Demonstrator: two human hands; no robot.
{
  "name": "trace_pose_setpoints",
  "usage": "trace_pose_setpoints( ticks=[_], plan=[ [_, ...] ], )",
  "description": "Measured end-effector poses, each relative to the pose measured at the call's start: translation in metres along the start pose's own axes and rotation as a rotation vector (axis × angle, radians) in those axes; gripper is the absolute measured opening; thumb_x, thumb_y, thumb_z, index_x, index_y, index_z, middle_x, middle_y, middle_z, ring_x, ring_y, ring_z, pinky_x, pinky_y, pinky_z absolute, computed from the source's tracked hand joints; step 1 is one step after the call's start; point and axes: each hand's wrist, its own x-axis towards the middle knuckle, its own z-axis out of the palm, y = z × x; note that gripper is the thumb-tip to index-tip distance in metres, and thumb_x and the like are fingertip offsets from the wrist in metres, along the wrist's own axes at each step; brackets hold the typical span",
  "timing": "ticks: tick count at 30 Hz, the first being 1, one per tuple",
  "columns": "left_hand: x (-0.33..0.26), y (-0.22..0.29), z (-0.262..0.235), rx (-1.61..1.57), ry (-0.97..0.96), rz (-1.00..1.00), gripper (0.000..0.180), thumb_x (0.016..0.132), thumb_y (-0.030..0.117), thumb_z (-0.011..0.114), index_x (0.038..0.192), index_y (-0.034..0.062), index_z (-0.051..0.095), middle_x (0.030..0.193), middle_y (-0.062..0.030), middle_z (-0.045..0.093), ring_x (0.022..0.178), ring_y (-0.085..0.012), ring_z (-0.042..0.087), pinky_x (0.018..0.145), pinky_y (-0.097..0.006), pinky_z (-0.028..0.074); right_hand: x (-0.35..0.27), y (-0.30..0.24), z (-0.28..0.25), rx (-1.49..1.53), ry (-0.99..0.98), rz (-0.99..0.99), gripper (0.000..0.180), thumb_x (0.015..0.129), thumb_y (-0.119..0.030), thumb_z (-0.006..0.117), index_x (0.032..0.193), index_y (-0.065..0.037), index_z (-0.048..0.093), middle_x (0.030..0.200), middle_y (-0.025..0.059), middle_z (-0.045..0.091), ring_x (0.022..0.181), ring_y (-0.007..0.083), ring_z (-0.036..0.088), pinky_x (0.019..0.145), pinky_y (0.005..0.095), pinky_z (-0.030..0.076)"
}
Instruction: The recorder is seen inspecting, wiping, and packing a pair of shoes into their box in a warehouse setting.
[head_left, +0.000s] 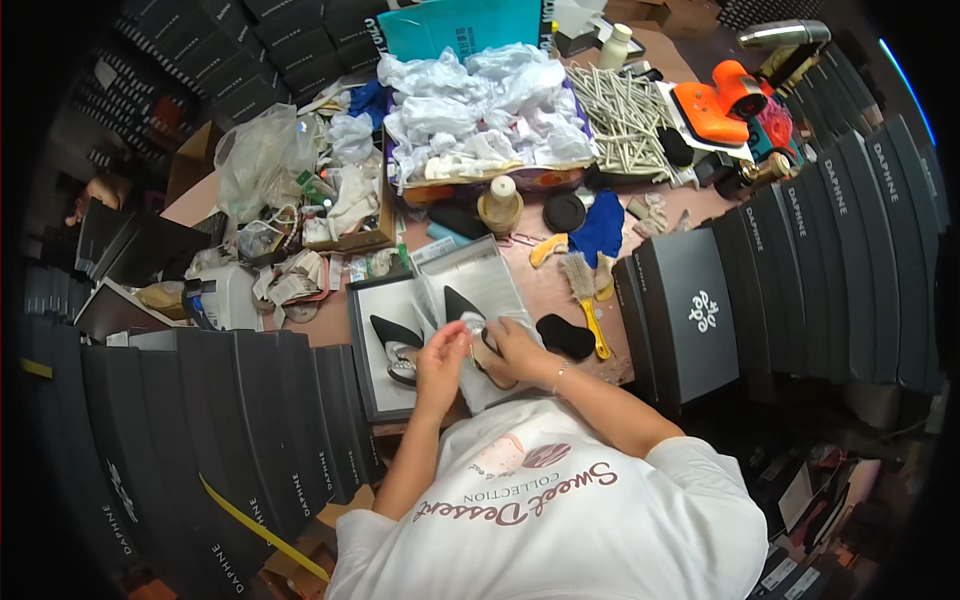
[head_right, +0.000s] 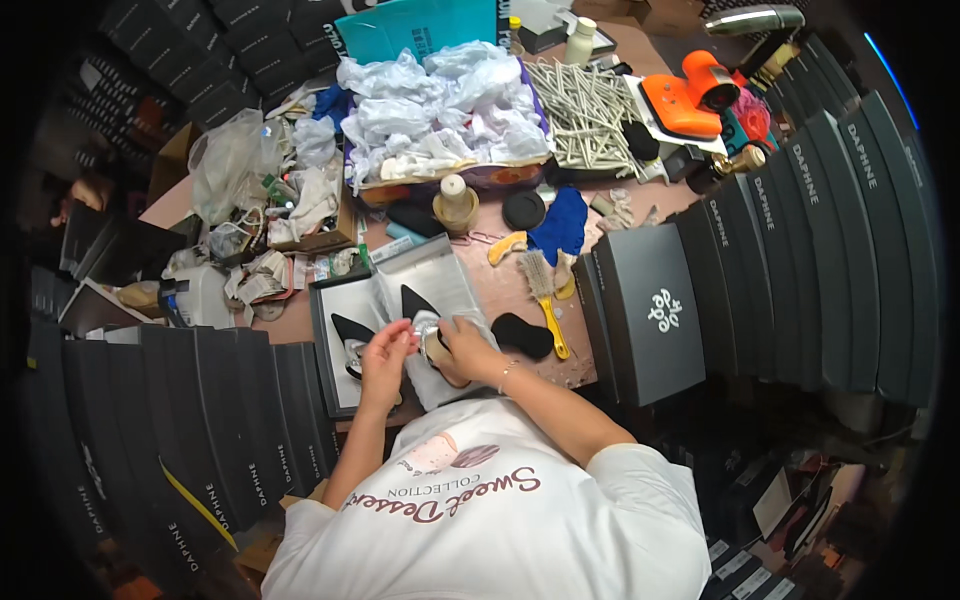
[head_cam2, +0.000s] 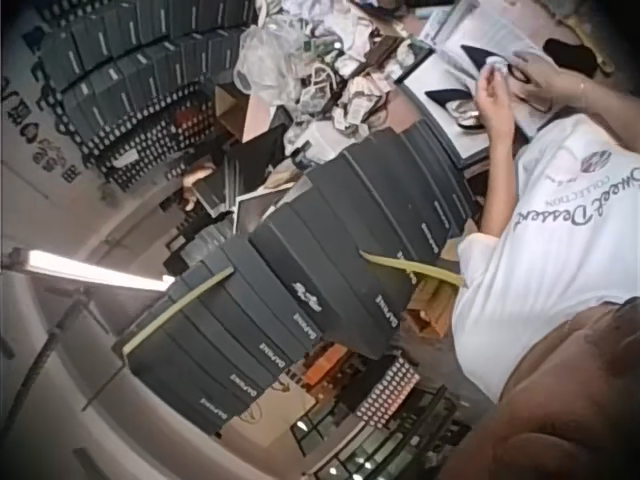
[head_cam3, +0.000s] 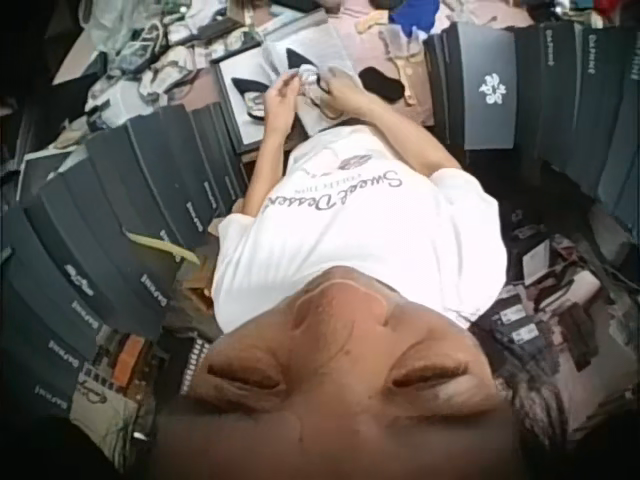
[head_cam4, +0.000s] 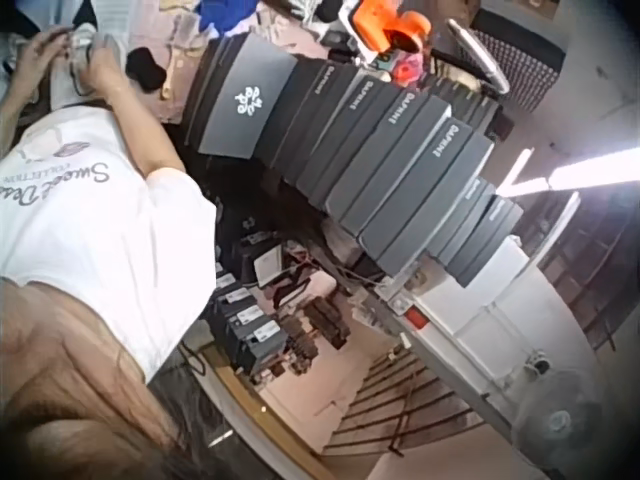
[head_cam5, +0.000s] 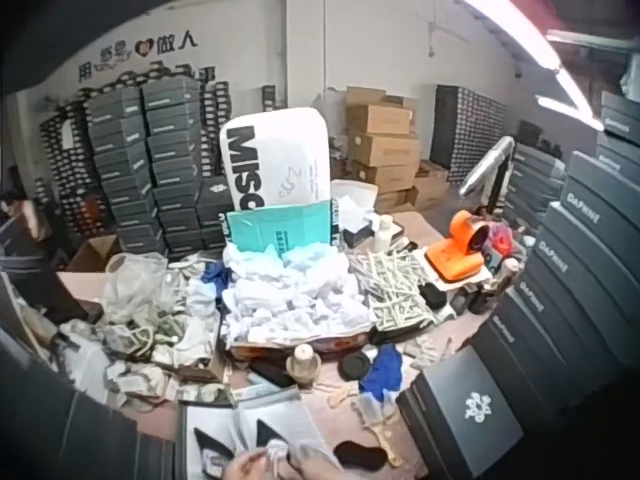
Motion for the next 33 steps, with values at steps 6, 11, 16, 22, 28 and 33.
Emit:
trace_pose_setpoints(
  ticks=[6, 11, 16, 22, 28, 33],
  plan=[
    [-0.016, -0.021, -0.023, 0.127, 0.081, -0.085, 0.028, 0.096, 0.012, 0.058, 0.120, -0.0050, 0.058, 0.108, -0.0104, 0.066, 0.096, -0.0138, 0.064, 0.086, -0.026, 0.050, 0.138, -0.004, -0.191, 0.128, 0.556, -0.146, 0.038, 0.083, -0.023, 0.069, 0.115, -0.003, 0.061, 0.103, 0.0218, 0.064, 0.090, 0.0388, 0.064, 0.078, 0.0428, 0.051],
    [-0.011, -0.018, -0.020, 0.159, 0.080, -0.067, 0.031, 0.097, 0.015, 0.057, 0.123, -0.0033, 0.057, 0.110, -0.0103, 0.065, 0.096, -0.0145, 0.064, 0.085, -0.026, 0.051, 0.250, 0.041, -0.222, -0.310, 0.432, -0.032, 0.027, 0.082, -0.026, 0.067, 0.093, -0.002, 0.065, 0.099, 0.0189, 0.063, 0.089, 0.0381, 0.064, 0.076, 0.0460, 0.052],
    [0.002, -0.014, -0.010, 0.038, 0.194, -0.014, 0.030, 0.096, 0.012, 0.058, 0.122, -0.0030, 0.057, 0.110, -0.0099, 0.065, 0.099, -0.0158, 0.064, 0.088, -0.027, 0.050, 0.276, 0.009, -0.215, -0.164, 0.488, -0.202, 0.022, 0.083, -0.023, 0.066, 0.084, -0.001, 0.064, 0.089, 0.0186, 0.065, 0.083, 0.0347, 0.064, 0.070, 0.0461, 0.051],
    [0.057, 0.059, 0.009, 0.348, 0.273, 0.476, 0.061, 0.087, 0.018, 0.071, 0.138, -0.0009, 0.042, 0.134, -0.0186, 0.047, 0.120, -0.0236, 0.051, 0.094, -0.035, 0.047, 0.226, -0.075, -0.263, 0.430, 0.391, -0.272, 0.025, 0.088, -0.021, 0.068, 0.077, -0.002, 0.056, 0.068, 0.0064, 0.058, 0.062, 0.0147, 0.051, 0.056, 0.0325, 0.042],
    [0.088, 0.080, 0.023, 0.056, 0.070, 0.305, 0.042, 0.094, 0.014, 0.061, 0.131, -0.0008, 0.048, 0.118, -0.0090, 0.059, 0.104, -0.0127, 0.056, 0.089, -0.027, 0.045, 0.144, -0.112, -0.183, 1.082, 0.138, -0.171, 0.029, 0.095, -0.026, 0.063, 0.075, -0.007, 0.051, 0.066, -0.0060, 0.049, 0.058, 0.0026, 0.044, 0.050, 0.0204, 0.036],
    [0.013, 0.025, -0.009, 0.311, 0.048, 0.129, 0.027, 0.099, 0.023, 0.054, 0.106, -0.0016, 0.064, 0.086, 0.0021, 0.063, 0.079, -0.0069, 0.054, 0.072, -0.024, 0.045, 0.091, -0.088, -0.148, 1.280, 0.239, 0.021, 0.024, 0.099, -0.026, 0.056, 0.082, -0.009, 0.055, 0.070, -0.0054, 0.053, 0.058, 0.0022, 0.050, 0.049, 0.0191, 0.044]
  ],
)
